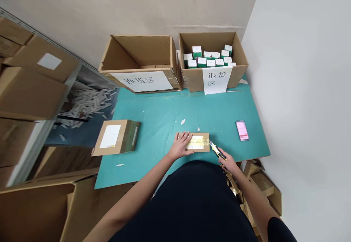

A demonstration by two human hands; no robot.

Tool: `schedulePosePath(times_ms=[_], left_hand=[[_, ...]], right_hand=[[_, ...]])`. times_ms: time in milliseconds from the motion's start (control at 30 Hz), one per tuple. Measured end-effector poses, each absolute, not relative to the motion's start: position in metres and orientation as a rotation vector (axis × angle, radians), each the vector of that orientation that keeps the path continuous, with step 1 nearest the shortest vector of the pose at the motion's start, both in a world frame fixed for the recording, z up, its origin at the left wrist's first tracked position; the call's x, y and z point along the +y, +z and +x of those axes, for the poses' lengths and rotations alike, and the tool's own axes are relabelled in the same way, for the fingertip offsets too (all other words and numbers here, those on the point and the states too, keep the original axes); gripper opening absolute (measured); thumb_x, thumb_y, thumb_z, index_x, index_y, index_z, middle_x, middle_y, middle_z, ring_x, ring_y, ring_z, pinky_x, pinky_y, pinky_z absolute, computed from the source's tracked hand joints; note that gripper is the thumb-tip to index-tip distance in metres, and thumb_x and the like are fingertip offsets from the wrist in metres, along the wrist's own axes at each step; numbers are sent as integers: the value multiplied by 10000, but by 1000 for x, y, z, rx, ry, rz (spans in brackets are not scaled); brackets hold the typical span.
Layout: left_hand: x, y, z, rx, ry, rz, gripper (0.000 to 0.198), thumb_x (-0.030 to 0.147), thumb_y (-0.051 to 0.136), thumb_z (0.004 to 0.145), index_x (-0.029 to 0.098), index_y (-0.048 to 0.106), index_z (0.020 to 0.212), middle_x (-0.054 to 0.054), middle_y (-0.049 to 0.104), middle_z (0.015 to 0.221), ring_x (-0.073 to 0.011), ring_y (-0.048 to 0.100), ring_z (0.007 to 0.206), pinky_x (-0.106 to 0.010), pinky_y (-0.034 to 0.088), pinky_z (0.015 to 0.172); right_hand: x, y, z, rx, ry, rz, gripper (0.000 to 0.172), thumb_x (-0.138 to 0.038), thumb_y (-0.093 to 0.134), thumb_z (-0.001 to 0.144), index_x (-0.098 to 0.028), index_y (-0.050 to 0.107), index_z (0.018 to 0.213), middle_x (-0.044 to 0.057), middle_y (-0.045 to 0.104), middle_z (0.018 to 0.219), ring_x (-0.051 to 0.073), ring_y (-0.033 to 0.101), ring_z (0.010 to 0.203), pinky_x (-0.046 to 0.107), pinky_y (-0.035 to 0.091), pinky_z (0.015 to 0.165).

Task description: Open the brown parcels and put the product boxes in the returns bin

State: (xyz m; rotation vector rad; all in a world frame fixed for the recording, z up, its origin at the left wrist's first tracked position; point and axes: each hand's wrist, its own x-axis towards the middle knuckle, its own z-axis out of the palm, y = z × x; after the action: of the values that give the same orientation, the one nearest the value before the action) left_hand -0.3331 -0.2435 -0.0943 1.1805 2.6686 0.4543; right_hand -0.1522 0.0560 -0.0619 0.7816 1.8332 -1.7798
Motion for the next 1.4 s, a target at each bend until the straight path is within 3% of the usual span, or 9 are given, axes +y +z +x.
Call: schedulePosePath(times_ms=[467,733,1033,1133,1233,1333,1400], left_hand=[[-242,-84,-338,2593,444,1162,986,730,664,751,222,390,1551,-179,366,1610,-405,282,1497,-633,47,1222],[-241,-87,-335,2629,455,1136,987,717,691,732,236,403,1545,-170,395,1595,-411,311,1481,-629,63,1223],[-233,-83,-336,2664,435,1069,1003,762,652,746,196,409,1538,-198,389,1591,-416,307,1474,-636,62,1214],[-225,-78,-331,2710,429,973,997,765,664,736,220,416,1533,-200,401,1580,-429,325,1453,-645,86,1202],[-218,-73,-324,2755,436,869,974,761,668,737,239,428,1524,-206,406,1569,-447,326,1433,-652,129,1179],[-213,-69,-321,2780,470,805,885,729,645,781,258,448,1504,-197,440,1531,-440,366,1385,-625,197,1155],[-213,-66,-321,2778,502,749,808,685,632,818,267,463,1489,-183,494,1462,-414,432,1317,-583,274,1124]], right_hand=[[75,-61,-161,1951,-1706,758,727,-400,684,747,-260,554,1448,-34,630,674,99,457,402,209,343,363],[39,-55,-145,1898,-1772,888,836,-407,646,748,-244,429,1539,-42,619,677,99,463,400,214,357,346],[46,-49,-122,1802,-1880,1012,861,-470,709,732,-232,427,1509,-31,659,713,114,528,410,210,384,332],[42,-56,-132,1766,-2069,1153,886,-525,755,723,-234,410,1485,9,698,798,164,652,549,272,539,465],[29,-64,-156,1701,-2200,1194,764,-580,774,712,-231,508,1337,89,732,951,261,747,845,370,629,669],[11,-68,-186,1644,-2303,1144,642,-603,754,734,-254,543,1230,126,707,1153,311,707,1097,422,640,780],[0,-68,-207,1639,-2361,1101,619,-592,754,744,-267,543,1226,112,679,1225,310,677,1166,431,637,824]])
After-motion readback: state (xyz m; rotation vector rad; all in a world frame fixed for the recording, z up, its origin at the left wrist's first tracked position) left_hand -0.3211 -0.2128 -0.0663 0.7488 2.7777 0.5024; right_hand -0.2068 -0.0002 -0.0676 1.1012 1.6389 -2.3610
